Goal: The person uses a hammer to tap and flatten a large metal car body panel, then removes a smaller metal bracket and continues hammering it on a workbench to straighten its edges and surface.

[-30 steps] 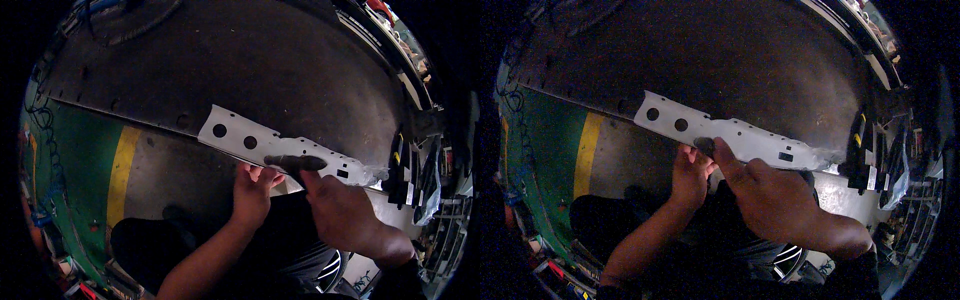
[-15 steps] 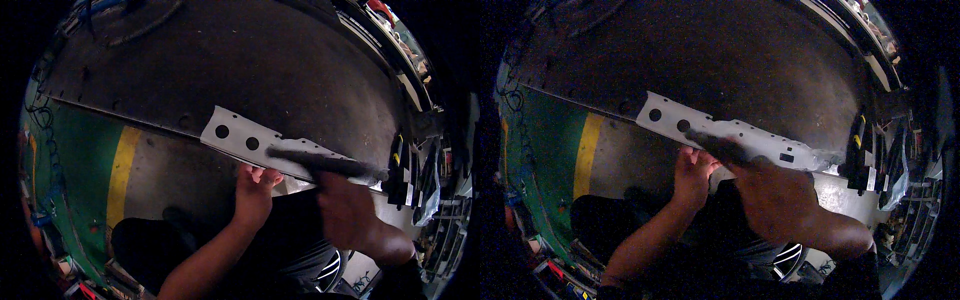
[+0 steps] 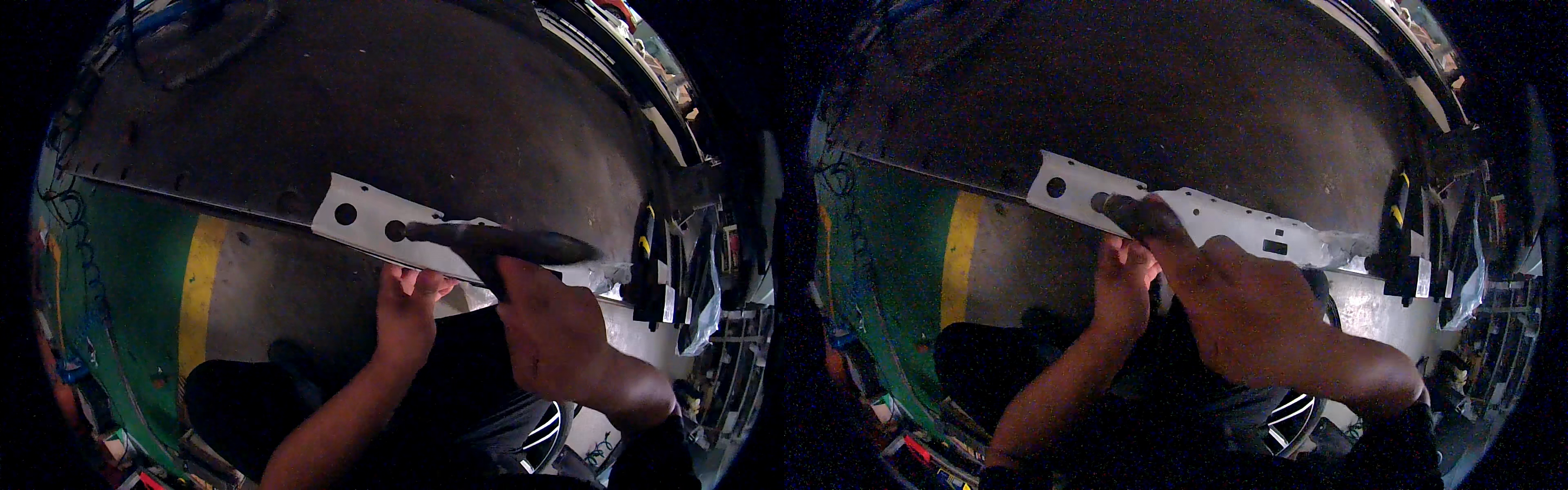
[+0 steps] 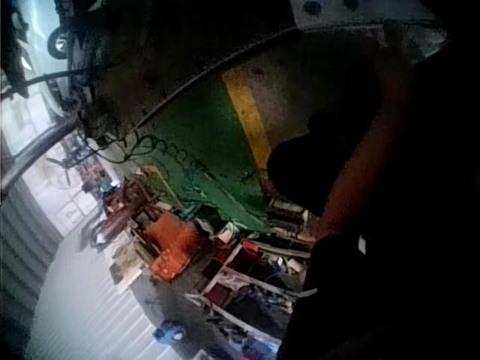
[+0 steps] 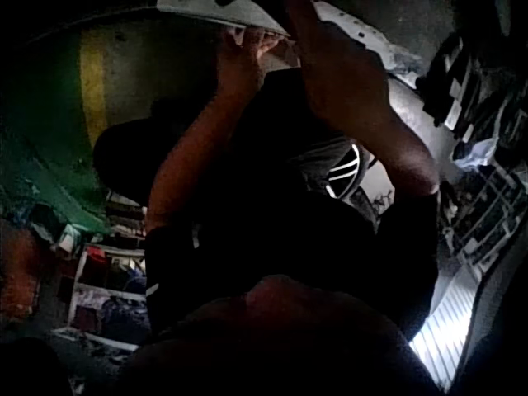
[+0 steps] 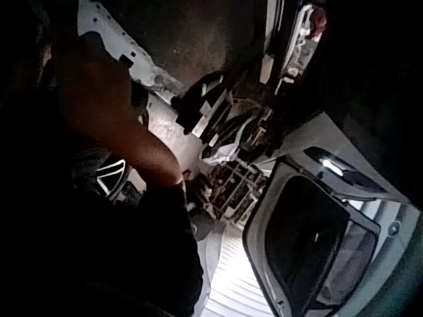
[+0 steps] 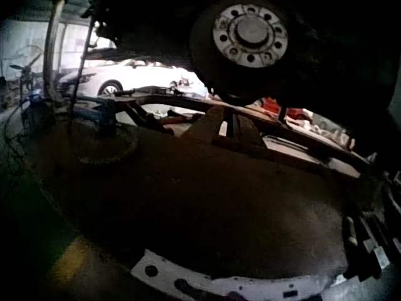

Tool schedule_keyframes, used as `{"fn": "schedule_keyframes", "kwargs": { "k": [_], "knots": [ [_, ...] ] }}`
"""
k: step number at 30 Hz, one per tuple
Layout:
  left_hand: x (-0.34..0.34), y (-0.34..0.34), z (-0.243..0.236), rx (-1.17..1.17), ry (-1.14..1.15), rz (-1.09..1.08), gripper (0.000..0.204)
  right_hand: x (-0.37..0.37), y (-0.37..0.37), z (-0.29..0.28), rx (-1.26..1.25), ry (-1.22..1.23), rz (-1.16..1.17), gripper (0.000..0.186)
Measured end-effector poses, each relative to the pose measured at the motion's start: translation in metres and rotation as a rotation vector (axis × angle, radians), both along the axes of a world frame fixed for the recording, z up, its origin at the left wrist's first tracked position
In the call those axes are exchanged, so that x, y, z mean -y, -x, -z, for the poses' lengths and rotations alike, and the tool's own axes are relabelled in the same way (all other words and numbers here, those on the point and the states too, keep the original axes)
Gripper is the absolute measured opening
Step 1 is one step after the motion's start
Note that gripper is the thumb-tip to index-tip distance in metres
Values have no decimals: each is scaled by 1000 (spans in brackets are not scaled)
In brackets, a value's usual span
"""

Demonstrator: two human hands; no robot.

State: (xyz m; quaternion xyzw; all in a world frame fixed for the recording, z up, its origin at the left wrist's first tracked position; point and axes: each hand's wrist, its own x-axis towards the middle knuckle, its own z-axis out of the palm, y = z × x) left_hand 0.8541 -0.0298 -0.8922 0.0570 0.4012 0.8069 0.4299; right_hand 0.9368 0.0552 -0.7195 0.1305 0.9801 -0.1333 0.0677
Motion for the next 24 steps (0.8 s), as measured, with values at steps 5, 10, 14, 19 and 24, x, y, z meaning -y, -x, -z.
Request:
{"fn": "schedule_keyframes", "kwargs": {
  "k": [5, 10, 14, 19, 24],
  "knots": [
    [0, 6, 16, 1, 39, 83, 42, 4, 8, 9, 152, 36, -11, 76],
    [-2, 3, 0, 26, 3, 16, 40, 6, -1, 0, -54, -31, 62, 81],
    [-1, 3, -4, 76, 39, 1, 41, -3, 17, -6, 368, 34, 92, 54],
    [-3, 3, -5, 2, 14, 25, 35, 3, -10, -11, 1, -40, 91, 60],
    [0, 5, -5, 24, 31, 16, 41, -6, -4, -3, 102, 36, 49, 77]
  ]
}}
